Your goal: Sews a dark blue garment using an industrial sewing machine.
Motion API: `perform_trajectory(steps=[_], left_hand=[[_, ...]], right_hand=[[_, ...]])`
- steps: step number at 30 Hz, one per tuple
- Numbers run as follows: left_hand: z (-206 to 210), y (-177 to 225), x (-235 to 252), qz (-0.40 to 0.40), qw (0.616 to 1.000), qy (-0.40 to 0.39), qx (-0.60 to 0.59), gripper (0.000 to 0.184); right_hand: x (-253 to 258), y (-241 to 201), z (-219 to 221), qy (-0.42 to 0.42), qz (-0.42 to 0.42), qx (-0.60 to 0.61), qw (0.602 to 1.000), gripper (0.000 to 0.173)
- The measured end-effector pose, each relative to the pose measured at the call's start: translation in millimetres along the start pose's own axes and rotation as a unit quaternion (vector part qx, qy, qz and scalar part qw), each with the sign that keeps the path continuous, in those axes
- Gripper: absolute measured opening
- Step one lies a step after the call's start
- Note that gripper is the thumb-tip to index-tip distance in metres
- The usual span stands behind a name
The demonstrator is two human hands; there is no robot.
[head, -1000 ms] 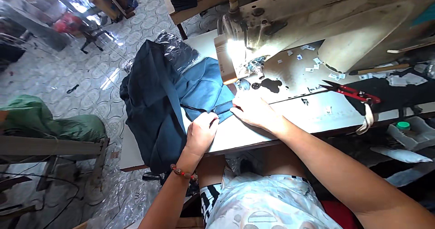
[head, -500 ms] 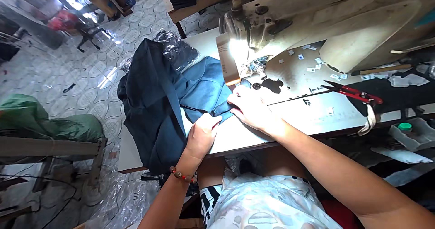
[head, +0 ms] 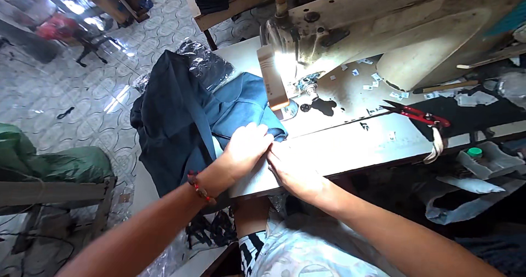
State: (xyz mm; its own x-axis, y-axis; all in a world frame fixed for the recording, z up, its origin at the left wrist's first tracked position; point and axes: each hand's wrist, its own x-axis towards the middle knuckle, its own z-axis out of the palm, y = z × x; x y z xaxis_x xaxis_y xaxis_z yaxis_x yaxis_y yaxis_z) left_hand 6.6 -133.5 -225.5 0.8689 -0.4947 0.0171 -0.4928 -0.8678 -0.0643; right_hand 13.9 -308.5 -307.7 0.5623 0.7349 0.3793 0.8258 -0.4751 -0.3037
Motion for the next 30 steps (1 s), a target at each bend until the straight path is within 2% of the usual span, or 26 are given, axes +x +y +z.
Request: perform_trajectory(steps=[2, 3, 5, 7, 10, 12, 15, 17, 19, 20, 22, 24, 26, 27, 29, 30], left_hand=[[0.9, -23.2, 19.0, 0.160, 0.987, -0.019, 0.014, 0.017], [1.3, -33.4, 26.3, 0.205, 0.978, -0.046, 0.005, 0.027], [4.0, -51.2, 31.1, 0.208, 0.970, -0.123, -0.018, 0.050], [11.5, -58.5, 27.8, 0.148, 0.978, -0.145, -0.030, 0.056], [18.3, -40.0, 30.6, -0.016, 0.990, -0.137, -0.042, 0.064], [30.3, -28.4, 40.8, -0.120, 0.986, -0.105, -0.052, 0.075], [54.1, -18.3, 63.3, -0.226, 0.966, -0.019, -0.124, 0.082], [66.2, -18.3, 78.5, -0.257, 0.954, 0.020, -0.154, 0.081], [57.9, -17.4, 81.8, -0.275, 0.942, 0.042, -0.190, 0.075], [45.8, -14.3, 74.8, -0.279, 0.935, 0.042, -0.217, 0.069], [19.9, -4.1, 51.6, -0.303, 0.895, 0.028, -0.328, 0.055], [19.2, -0.3, 40.2, -0.306, 0.873, 0.033, -0.378, 0.045], [28.4, -2.5, 45.3, -0.297, 0.890, 0.024, -0.345, 0.047], [37.3, -8.3, 55.1, -0.289, 0.908, 0.024, -0.302, 0.056], [62.2, -24.5, 74.4, -0.265, 0.935, 0.076, -0.222, 0.072], [65.1, -27.6, 77.6, -0.259, 0.938, 0.090, -0.214, 0.073]], right_hand=[[-0.2, -0.6, -2.1, -0.017, 0.000, -0.001, 1.000, 0.022], [0.2, 0.5, -2.0, -0.027, -0.002, 0.003, 1.000, 0.024], [2.4, 5.7, -2.7, -0.037, -0.007, 0.017, 0.999, 0.033], [5.0, 20.5, -0.7, -0.027, -0.022, 0.033, 0.999, 0.038], [14.6, 64.2, -1.2, -0.049, -0.051, 0.072, 0.995, 0.036], [29.7, 91.7, -18.5, -0.070, -0.071, 0.077, 0.992, 0.038], [37.4, 122.3, -29.0, -0.039, -0.047, 0.050, 0.997, 0.026], [33.2, 139.7, -26.3, -0.040, 0.057, 0.083, 0.994, 0.022], [32.3, 140.3, -24.4, -0.022, 0.133, 0.103, 0.985, 0.024], [32.9, 137.2, -24.7, -0.020, 0.150, 0.102, 0.983, 0.024], [33.5, 133.1, -25.9, -0.015, 0.165, 0.090, 0.982, 0.021], [34.4, 130.3, -26.9, -0.008, 0.166, 0.081, 0.983, 0.016], [33.5, 129.0, -27.4, 0.008, 0.160, 0.088, 0.983, 0.013], [33.1, 128.2, -26.7, 0.029, 0.148, 0.088, 0.985, 0.013], [33.0, 127.8, -24.0, 0.077, 0.129, 0.087, 0.985, 0.013], [34.3, 124.6, -26.3, 0.093, 0.125, 0.093, 0.983, 0.012]])
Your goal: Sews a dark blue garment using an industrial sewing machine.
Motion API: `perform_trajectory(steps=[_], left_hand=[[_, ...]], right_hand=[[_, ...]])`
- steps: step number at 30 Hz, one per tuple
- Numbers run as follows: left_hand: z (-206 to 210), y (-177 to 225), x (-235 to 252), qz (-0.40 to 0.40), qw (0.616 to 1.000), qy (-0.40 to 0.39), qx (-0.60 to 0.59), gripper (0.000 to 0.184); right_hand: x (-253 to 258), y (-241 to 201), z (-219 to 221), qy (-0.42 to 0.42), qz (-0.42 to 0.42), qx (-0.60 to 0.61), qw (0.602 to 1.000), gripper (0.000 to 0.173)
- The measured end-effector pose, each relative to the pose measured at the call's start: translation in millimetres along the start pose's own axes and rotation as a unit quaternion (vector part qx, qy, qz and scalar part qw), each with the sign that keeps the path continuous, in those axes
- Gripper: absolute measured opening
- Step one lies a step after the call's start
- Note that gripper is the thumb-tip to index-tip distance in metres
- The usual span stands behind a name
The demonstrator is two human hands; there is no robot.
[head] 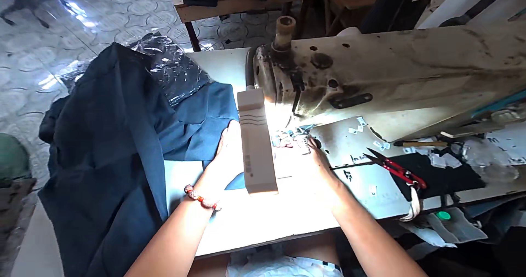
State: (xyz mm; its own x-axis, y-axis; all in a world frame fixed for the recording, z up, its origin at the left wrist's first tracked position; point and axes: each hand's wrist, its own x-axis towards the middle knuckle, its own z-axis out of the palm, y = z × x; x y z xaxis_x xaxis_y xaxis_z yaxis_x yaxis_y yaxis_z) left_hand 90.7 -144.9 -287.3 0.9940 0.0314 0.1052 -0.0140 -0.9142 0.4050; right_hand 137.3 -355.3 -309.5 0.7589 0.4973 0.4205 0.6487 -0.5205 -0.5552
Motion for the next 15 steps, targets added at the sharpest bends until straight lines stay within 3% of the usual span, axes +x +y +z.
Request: perform_trajectory(steps=[3, 6, 10, 13, 15], left_hand=[[-2.3, -3.3, -1.7, -0.006, 1.000, -0.013, -0.020, 0.080], [-18.8, 5.0, -13.3, -0.053, 0.994, -0.067, -0.070, 0.073], [0.0, -8.8, 8.1, 0.021, 1.000, 0.001, -0.017, 0.079], [-11.0, -2.9, -6.6, -0.003, 0.996, -0.015, -0.090, 0.084], [-2.0, -11.5, -3.6, 0.002, 0.999, -0.017, -0.047, 0.089]], right_hand=[[0.1, -2.8, -2.6, 0.008, 0.004, 0.014, 1.000, 0.008], [-0.7, 3.9, 1.2, 0.000, -0.012, 0.029, 1.000, 0.010], [1.6, 4.4, -0.6, -0.037, -0.021, 0.039, 0.998, 0.014], [2.5, 4.7, -1.4, -0.028, -0.026, 0.058, 0.998, 0.019], [4.5, 0.3, -4.3, 0.006, -0.024, 0.072, 0.997, 0.020]])
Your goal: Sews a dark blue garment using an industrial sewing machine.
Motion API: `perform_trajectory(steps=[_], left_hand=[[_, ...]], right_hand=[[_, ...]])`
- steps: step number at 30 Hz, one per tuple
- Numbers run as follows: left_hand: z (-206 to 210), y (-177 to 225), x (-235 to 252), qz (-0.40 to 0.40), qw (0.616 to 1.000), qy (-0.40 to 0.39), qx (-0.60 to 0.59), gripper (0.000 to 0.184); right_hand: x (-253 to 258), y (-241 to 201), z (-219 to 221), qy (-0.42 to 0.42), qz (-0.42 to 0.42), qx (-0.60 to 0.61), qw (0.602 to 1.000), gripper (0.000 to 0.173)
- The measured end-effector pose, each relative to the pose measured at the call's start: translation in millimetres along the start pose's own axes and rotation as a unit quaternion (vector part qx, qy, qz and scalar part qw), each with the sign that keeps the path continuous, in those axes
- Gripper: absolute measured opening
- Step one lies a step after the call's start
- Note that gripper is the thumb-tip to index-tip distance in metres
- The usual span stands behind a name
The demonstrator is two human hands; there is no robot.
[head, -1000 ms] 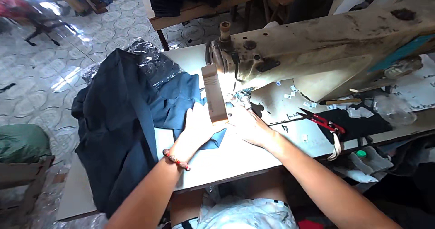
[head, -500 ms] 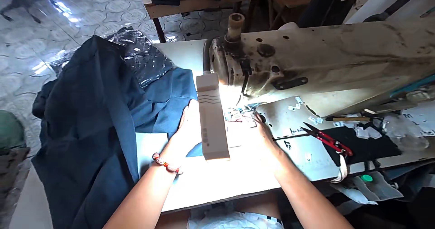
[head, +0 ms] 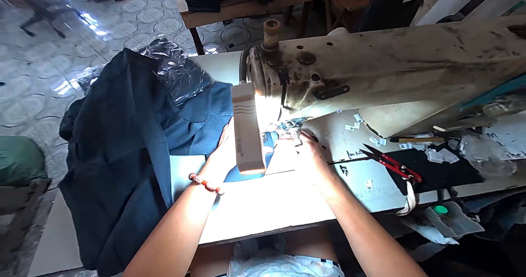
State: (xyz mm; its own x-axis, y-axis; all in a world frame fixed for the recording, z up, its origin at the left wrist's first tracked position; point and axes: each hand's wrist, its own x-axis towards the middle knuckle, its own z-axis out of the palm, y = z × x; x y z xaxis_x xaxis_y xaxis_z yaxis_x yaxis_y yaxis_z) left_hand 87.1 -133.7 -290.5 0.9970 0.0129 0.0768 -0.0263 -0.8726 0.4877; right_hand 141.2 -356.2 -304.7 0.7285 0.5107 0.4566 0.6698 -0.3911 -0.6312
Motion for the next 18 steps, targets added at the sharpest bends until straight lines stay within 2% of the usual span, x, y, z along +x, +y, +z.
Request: perform_trajectory(steps=[2, 4, 7, 11, 13, 18], left_hand=[[4.8, -4.2, 4.0, 0.004, 1.000, -0.002, 0.023, 0.093], [6.1, -4.3, 4.7, 0.017, 0.999, 0.004, 0.038, 0.088], [0.2, 3.8, 5.1, -0.016, 0.998, -0.038, 0.037, 0.085], [-3.2, 12.4, 6.5, -0.026, 0.998, -0.048, 0.029, 0.078], [-3.2, 10.8, 4.4, -0.024, 0.998, -0.051, 0.028, 0.080], [5.7, -2.9, 4.8, 0.013, 1.000, -0.010, 0.027, 0.085]], right_hand=[[1.3, -1.1, 0.3, 0.030, 0.006, 0.020, 0.999, 0.021], [1.4, 0.3, 1.3, 0.041, 0.007, 0.024, 0.999, 0.021], [2.2, 4.0, 1.5, 0.035, -0.007, 0.025, 0.999, 0.022], [2.5, 4.6, 0.9, 0.002, -0.003, 0.013, 1.000, 0.019], [3.9, -1.8, 0.3, -0.001, 0.017, 0.014, 1.000, 0.017], [2.0, 0.6, 5.3, -0.005, 0.015, -0.012, 1.000, 0.017]])
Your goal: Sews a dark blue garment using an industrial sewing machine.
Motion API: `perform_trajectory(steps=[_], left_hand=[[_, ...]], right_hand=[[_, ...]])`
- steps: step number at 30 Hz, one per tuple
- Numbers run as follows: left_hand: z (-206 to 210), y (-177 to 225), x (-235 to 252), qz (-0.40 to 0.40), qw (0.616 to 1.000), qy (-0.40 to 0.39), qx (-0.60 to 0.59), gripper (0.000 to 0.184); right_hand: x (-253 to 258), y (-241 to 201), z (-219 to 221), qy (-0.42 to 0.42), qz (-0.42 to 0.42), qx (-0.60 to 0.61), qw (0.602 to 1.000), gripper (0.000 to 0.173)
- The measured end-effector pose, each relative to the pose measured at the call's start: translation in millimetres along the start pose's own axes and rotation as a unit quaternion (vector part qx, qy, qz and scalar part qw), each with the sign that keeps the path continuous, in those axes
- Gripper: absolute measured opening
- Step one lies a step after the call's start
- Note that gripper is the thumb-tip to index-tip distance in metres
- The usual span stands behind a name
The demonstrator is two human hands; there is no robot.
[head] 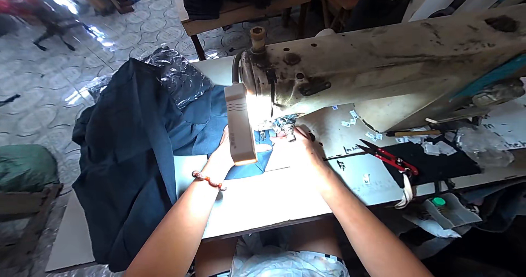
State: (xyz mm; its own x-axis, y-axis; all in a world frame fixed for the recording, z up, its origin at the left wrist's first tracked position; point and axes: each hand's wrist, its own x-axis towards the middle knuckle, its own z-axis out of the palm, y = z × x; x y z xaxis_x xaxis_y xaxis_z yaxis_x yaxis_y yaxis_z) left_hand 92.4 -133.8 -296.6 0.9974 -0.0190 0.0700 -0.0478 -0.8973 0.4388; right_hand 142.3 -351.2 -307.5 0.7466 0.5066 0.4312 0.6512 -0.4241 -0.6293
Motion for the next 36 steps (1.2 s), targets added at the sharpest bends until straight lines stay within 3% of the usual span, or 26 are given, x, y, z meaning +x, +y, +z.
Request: perform_trajectory(steps=[5, 11, 15, 21, 25, 27, 30, 31, 33, 35, 36], left_hand=[[-3.0, 3.3, -3.5, 0.010, 0.997, 0.039, -0.063, 0.089], [-9.9, 12.0, -7.5, -0.002, 1.000, 0.015, -0.026, 0.080], [-9.9, 11.1, -8.9, -0.001, 1.000, 0.011, -0.008, 0.083], [-16.3, 17.6, 13.4, -0.039, 0.999, -0.030, 0.016, 0.078], [-8.4, 5.5, 13.4, -0.015, 1.000, -0.003, -0.012, 0.084], [-23.5, 3.9, -6.2, 0.006, 0.998, 0.004, -0.062, 0.072], [-82.9, 25.3, -40.4, -0.151, 0.985, -0.065, -0.042, 0.035], [-81.8, 7.7, -48.1, -0.111, 0.993, -0.036, -0.026, 0.036], [-53.2, -29.4, -44.2, 0.116, 0.987, 0.092, 0.054, 0.040], [-64.1, -4.0, -30.5, 0.150, 0.984, -0.001, 0.093, 0.038], [-63.2, 1.3, -24.9, 0.172, 0.979, -0.002, 0.111, 0.035]], right_hand=[[-5.5, 12.8, 6.3, -0.004, -0.045, -0.070, 0.997, 0.019], [-6.2, 5.8, 3.5, -0.028, -0.052, -0.122, 0.991, 0.025], [-6.0, 6.0, 4.4, -0.034, -0.058, -0.133, 0.989, 0.027], [-3.9, 0.0, 3.0, -0.066, -0.058, -0.168, 0.982, 0.034], [-2.7, 0.1, 2.9, -0.080, -0.042, -0.171, 0.981, 0.035], [-2.7, 0.4, 1.3, -0.081, -0.045, -0.147, 0.985, 0.033], [0.5, -0.2, -2.4, -0.072, -0.089, -0.090, 0.989, 0.030], [2.1, -2.6, -2.8, -0.080, -0.092, -0.072, 0.990, 0.029], [2.2, -6.7, 0.2, -0.088, -0.092, -0.032, 0.991, 0.026], [1.6, -7.9, 5.4, -0.074, -0.109, 0.006, 0.991, 0.025], [1.7, -7.7, 7.2, -0.070, -0.114, 0.016, 0.991, 0.024]])
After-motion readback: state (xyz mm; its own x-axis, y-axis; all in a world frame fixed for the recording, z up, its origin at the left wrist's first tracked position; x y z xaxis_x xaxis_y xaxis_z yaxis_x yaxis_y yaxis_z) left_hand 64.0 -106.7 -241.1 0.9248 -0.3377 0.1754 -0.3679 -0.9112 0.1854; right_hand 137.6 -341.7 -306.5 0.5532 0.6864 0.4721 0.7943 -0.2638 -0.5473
